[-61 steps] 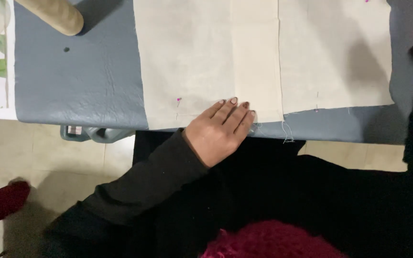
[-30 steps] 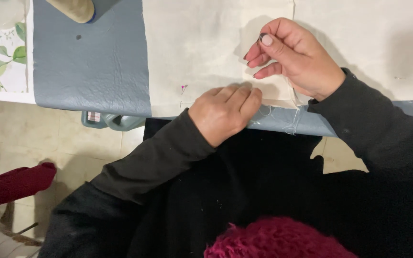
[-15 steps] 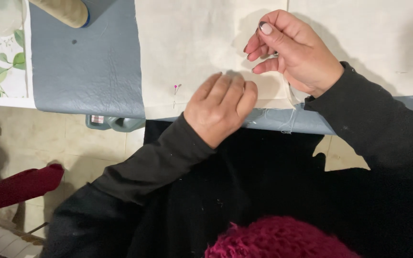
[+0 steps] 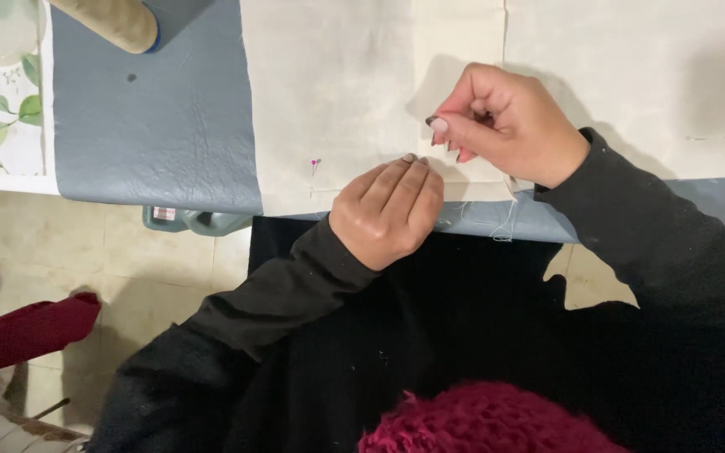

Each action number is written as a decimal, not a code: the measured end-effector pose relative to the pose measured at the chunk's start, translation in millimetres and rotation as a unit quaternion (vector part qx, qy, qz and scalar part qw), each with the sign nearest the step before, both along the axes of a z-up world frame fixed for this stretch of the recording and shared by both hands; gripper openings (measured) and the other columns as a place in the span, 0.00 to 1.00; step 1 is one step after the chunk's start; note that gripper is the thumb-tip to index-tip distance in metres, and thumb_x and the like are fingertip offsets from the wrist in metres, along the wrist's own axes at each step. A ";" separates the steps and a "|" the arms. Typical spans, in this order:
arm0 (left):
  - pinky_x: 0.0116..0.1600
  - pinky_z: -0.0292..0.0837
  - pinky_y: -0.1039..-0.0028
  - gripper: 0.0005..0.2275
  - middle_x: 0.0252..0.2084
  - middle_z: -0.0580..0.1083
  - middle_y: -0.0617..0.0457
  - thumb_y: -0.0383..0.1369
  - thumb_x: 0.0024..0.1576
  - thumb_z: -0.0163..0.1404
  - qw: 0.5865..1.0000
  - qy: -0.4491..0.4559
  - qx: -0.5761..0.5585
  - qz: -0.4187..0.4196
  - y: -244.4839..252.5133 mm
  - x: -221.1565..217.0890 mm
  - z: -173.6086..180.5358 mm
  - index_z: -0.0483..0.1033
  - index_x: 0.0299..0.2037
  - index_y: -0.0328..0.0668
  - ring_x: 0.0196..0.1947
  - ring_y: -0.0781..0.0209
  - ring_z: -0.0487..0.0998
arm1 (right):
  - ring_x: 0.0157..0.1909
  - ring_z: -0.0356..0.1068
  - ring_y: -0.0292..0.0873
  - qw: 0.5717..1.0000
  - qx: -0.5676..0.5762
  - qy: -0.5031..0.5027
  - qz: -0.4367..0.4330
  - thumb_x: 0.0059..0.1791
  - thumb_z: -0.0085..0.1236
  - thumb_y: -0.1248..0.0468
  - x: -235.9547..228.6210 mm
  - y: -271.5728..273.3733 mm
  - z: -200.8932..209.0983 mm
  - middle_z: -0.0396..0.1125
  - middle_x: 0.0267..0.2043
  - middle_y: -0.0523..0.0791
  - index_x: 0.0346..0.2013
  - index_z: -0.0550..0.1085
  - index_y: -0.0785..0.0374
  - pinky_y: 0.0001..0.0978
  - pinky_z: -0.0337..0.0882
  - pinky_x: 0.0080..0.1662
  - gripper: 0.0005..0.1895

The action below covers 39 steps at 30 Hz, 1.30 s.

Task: Pinning layers of white and leopard-print fabric together on a workspace.

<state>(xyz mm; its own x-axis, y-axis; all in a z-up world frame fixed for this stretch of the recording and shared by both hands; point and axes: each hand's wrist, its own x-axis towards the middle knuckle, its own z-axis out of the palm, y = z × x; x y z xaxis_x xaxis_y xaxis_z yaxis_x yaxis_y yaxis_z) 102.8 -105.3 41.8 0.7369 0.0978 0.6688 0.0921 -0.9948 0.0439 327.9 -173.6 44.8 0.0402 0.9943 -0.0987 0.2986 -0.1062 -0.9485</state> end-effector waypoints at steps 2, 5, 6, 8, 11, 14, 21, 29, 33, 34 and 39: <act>0.49 0.82 0.68 0.06 0.43 0.79 0.43 0.24 0.57 0.53 1.000 -0.004 -0.005 0.005 0.9 0.4 -2.1 0.77 0.42 0.30 0.45 0.52 0.83 | 0.39 0.75 0.31 1.000 -0.004 0.006 0.008 0.56 0.56 0.67 1.0 -0.5 0.3 0.74 0.39 0.44 0.42 0.70 0.66 0.22 0.78 0.37 0.05; 0.48 0.82 0.69 0.05 0.42 0.79 0.44 0.24 0.57 0.54 1.000 -0.013 -0.005 0.006 1.7 -0.3 -5.5 0.77 0.41 0.30 0.43 0.53 0.84 | 0.35 0.73 0.32 1.000 -0.016 0.019 0.000 0.56 0.58 0.67 1.9 -4.1 -3.1 0.74 0.38 0.46 0.43 0.73 0.66 0.23 0.77 0.37 0.05; 0.48 0.82 0.69 0.05 0.42 0.79 0.44 0.23 0.57 0.54 1.000 -0.018 -0.005 0.004 1.5 -1.3 -5.6 0.77 0.41 0.30 0.43 0.53 0.84 | 0.35 0.73 0.33 1.000 -0.012 -0.007 -0.002 0.55 0.59 0.68 0.5 -6.9 -4.2 0.74 0.37 0.46 0.42 0.73 0.67 0.23 0.77 0.37 0.04; 0.48 0.82 0.70 0.05 0.42 0.79 0.44 0.23 0.57 0.55 1.000 -0.027 -0.001 0.004 4.4 0.2 -5.6 0.77 0.41 0.30 0.43 0.53 0.84 | 0.34 0.74 0.34 0.999 -0.004 -0.037 -0.003 0.55 0.59 0.69 0.4 -8.3 -4.2 0.75 0.37 0.46 0.40 0.74 0.67 0.24 0.77 0.36 0.04; 0.47 0.82 0.70 0.05 0.42 0.79 0.44 0.23 0.57 0.55 1.000 -0.031 -0.002 0.001 4.9 0.9 -4.6 0.77 0.41 0.30 0.42 0.54 0.83 | 0.40 0.77 0.33 1.000 0.005 0.008 -0.029 0.55 0.57 0.70 -2.9 -12.4 -5.6 0.74 0.38 0.45 0.42 0.71 0.67 0.23 0.79 0.40 0.04; 0.47 0.82 0.70 0.05 0.42 0.79 0.44 0.24 0.55 0.54 1.000 -0.026 -0.013 0.005 4.7 3.2 1.9 0.77 0.39 0.31 0.42 0.53 0.83 | 0.42 0.78 0.33 0.999 -0.003 0.005 -0.037 0.55 0.56 0.71 -4.0 -12.0 -5.2 0.75 0.38 0.45 0.42 0.70 0.67 0.24 0.80 0.40 0.03; 0.48 0.81 0.69 0.04 0.43 0.78 0.44 0.24 0.54 0.54 0.999 -0.027 -0.028 0.000 5.0 4.2 -3.4 0.75 0.38 0.33 0.43 0.52 0.83 | 0.39 0.76 0.33 0.999 -0.016 -0.018 -0.032 0.54 0.58 0.70 -6.6 -12.4 -1.7 0.75 0.38 0.45 0.42 0.72 0.66 0.24 0.78 0.40 0.04; 0.47 0.80 0.68 0.04 0.44 0.78 0.44 0.23 0.55 0.54 0.999 -0.049 0.001 -0.009 8.2 2.0 0.0 0.75 0.38 0.34 0.43 0.52 0.82 | 0.31 0.73 0.32 0.996 0.005 -0.093 -0.018 0.50 0.62 0.68 -12.2 -2.9 13.5 0.73 0.32 0.43 0.38 0.77 0.65 0.23 0.76 0.34 0.04; 0.48 0.80 0.67 0.04 0.44 0.77 0.45 0.25 0.54 0.53 0.998 -0.052 -0.011 -0.023 13.7 1.1 5.2 0.75 0.39 0.35 0.43 0.52 0.82 | 0.25 0.66 0.35 0.976 0.007 -0.216 -0.020 0.50 0.61 0.62 -12.0 4.3 25.4 0.70 0.26 0.43 0.37 0.78 0.64 0.28 0.67 0.29 0.07; 0.49 0.80 0.67 0.05 0.44 0.77 0.45 0.25 0.55 0.53 0.998 -0.048 -0.016 -0.027 12.5 1.5 3.3 0.75 0.39 0.36 0.43 0.52 0.82 | 0.24 0.65 0.36 0.977 -0.024 -0.211 -0.018 0.51 0.60 0.60 -9.8 3.3 23.2 0.69 0.24 0.43 0.36 0.78 0.64 0.29 0.65 0.28 0.09; 0.51 0.79 0.68 0.06 0.46 0.77 0.48 0.25 0.57 0.54 0.999 -0.039 -0.021 -0.023 9.5 4.7 8.8 0.76 0.42 0.37 0.45 0.54 0.81 | 0.24 0.63 0.35 0.984 -0.024 -0.177 -0.014 0.53 0.58 0.60 -3.7 2.8 16.1 0.68 0.24 0.42 0.38 0.78 0.64 0.28 0.64 0.28 0.10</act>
<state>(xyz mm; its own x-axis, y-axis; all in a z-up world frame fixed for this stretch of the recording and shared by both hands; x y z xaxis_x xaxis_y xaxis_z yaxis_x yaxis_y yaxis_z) 107.5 -95.8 50.6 0.6869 0.0954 0.7205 0.0418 -0.9949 0.0919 324.2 -170.9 60.9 0.1071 0.9870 -0.1202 0.6058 -0.1606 -0.7793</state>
